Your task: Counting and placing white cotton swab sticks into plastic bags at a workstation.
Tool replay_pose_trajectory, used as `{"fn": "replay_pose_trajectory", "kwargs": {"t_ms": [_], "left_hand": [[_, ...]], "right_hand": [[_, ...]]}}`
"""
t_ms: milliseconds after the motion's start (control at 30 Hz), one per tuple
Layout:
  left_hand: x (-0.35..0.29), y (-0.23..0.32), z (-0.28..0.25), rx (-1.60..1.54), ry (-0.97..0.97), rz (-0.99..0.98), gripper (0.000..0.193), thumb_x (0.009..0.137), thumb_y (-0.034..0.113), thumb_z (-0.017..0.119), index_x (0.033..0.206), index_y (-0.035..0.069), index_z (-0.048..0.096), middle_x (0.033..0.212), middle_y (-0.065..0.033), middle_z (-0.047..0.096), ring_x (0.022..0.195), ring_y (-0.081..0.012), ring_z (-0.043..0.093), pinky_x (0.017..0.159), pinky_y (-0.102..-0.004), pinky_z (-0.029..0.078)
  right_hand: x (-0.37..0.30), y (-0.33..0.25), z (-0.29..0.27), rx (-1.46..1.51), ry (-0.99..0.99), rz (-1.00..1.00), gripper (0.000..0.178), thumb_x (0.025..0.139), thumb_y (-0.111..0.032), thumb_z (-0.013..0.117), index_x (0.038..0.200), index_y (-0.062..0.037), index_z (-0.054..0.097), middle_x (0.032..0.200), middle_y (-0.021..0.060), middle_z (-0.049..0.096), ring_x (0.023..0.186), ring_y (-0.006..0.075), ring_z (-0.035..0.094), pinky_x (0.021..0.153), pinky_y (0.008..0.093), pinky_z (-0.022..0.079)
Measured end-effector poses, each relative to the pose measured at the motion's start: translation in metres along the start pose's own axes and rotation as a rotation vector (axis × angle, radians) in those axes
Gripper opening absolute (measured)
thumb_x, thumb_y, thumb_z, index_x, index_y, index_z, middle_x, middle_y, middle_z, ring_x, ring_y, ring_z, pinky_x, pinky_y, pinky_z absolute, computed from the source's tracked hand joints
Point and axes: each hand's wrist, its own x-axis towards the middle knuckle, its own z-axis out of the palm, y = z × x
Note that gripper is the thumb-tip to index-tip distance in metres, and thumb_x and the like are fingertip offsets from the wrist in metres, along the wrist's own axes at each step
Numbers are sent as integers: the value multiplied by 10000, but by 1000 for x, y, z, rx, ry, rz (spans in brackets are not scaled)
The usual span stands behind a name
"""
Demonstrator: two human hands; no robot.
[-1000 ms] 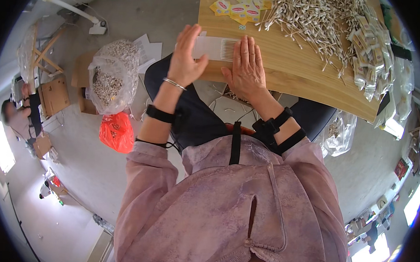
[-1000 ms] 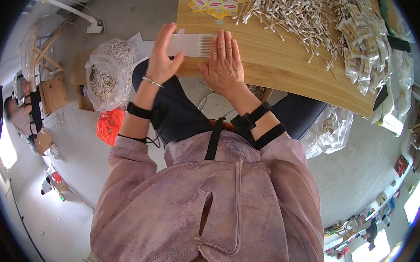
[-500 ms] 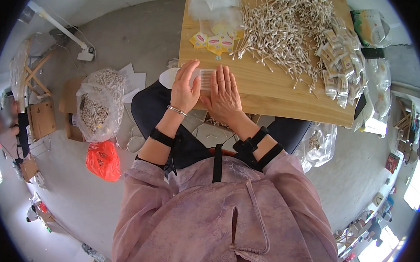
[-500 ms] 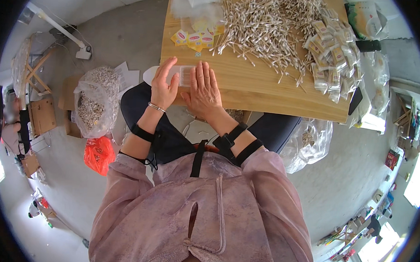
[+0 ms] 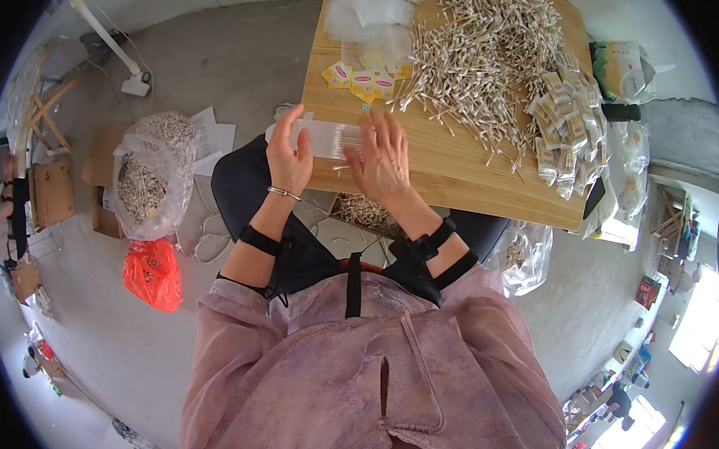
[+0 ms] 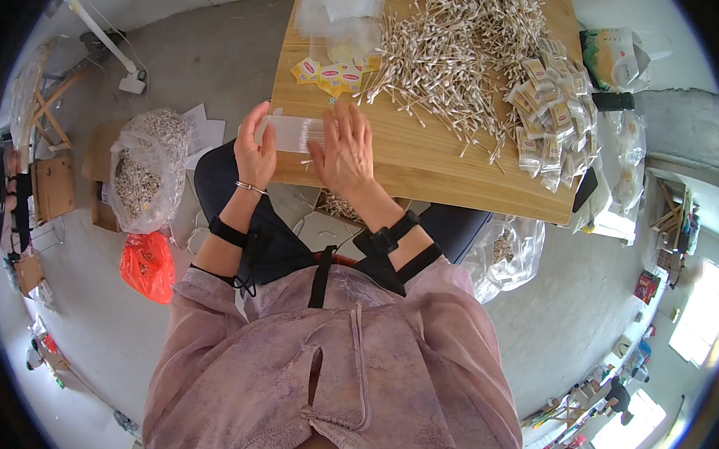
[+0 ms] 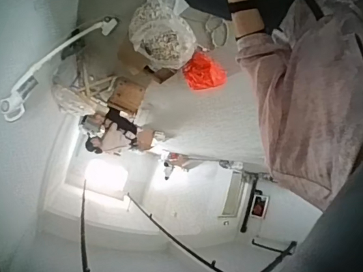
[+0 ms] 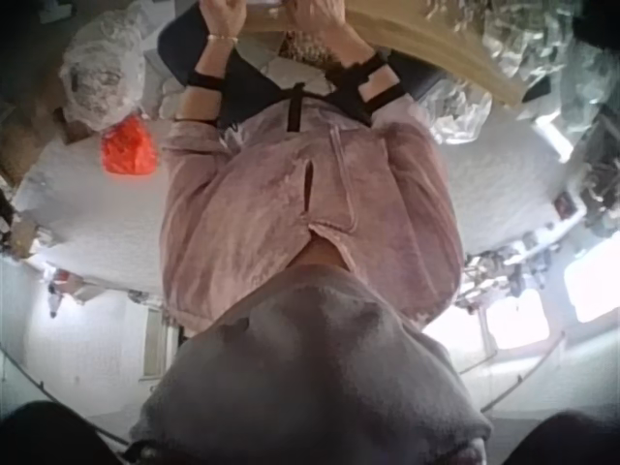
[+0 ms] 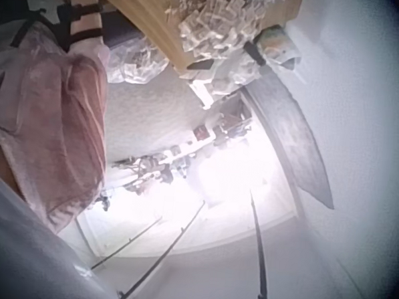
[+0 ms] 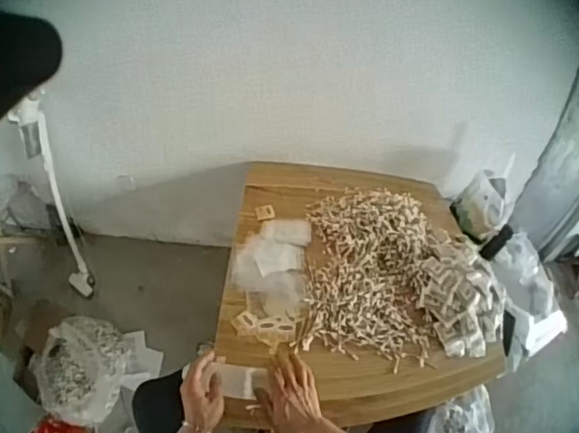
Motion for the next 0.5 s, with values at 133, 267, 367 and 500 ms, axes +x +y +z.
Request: {"fn": "replay_pose_trajectory", "kwargs": {"t_ms": [133, 267, 367, 500], "left_hand": [[-2, 3, 0, 20, -90, 44, 470, 779, 63, 643, 1230, 47, 512, 1215, -145, 559, 1144, -326, 517, 972, -389, 415], [-8, 16, 3, 227, -353, 257, 709, 672, 159, 770, 1297, 79, 445, 1359, -125, 438, 1282, -318, 372, 1079, -419, 309], [-10, 15, 9, 257, -437, 272, 851, 612, 218, 827, 1339, 108, 399, 1393, -111, 398, 1309, -308, 336, 1113, -429, 267], [-6, 9, 11, 282, -445, 262, 943, 553, 244, 862, 1358, 127, 385, 1409, -100, 386, 1320, -301, 330, 1123, -442, 258]], "right_hand": [[45, 32, -2, 128, 146, 32, 367, 823, -168, 596, 1148, -6, 544, 1185, 195, 553, 1139, 372, 477, 964, 452, 377], [98, 70, -8, -12, 243, 45, 205, 795, -143, 613, 982, -63, 643, 1004, 118, 637, 1027, 321, 524, 881, 449, 411], [126, 78, -9, -161, 351, 44, 161, 781, -171, 644, 927, -116, 681, 997, 71, 647, 1018, 295, 528, 881, 435, 410], [148, 66, -23, -324, 72, 115, 386, 855, -266, 587, 1199, -99, 534, 1220, 89, 513, 1183, 332, 394, 999, 472, 315]]}}
